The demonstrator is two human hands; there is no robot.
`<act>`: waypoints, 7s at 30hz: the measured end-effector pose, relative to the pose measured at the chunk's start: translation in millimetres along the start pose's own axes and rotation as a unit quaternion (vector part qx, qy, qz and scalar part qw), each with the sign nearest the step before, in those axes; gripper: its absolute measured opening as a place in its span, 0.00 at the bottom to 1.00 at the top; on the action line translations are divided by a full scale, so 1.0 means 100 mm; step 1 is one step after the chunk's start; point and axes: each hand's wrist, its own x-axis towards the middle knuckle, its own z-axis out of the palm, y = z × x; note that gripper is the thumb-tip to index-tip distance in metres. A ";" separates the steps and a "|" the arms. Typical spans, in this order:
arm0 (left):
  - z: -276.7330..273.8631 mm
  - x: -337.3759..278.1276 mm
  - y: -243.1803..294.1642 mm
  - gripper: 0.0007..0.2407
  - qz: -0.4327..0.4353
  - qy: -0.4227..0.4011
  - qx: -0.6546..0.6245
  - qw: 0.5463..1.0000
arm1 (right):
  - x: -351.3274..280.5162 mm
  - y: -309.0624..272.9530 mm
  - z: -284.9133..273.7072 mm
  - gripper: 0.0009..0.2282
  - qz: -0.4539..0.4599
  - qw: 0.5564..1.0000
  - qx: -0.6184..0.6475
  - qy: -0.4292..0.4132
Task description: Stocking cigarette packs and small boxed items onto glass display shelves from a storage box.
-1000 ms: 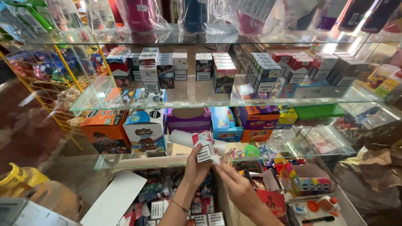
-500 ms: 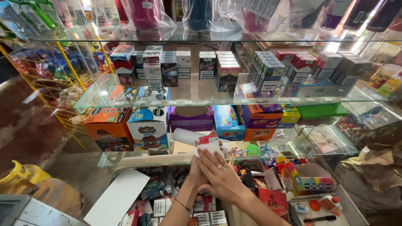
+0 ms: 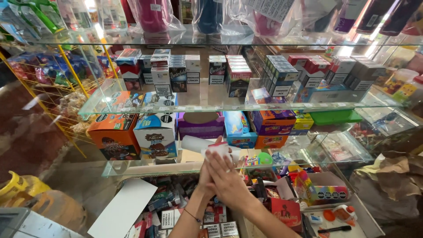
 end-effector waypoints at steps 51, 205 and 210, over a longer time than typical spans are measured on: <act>0.16 0.04 0.00 0.34 -0.021 -0.087 0.193 0.977 | 0.45 3.42 -0.47 0.35 0.511 0.859 0.019 0.027; -0.02 -0.07 0.32 0.26 -0.027 -0.005 -0.059 0.998 | -0.26 -0.18 0.22 0.31 0.027 0.973 0.193 0.124; 0.31 -0.15 0.36 0.26 -0.040 0.041 0.061 0.997 | -0.14 0.12 0.09 0.38 0.095 0.965 0.190 0.156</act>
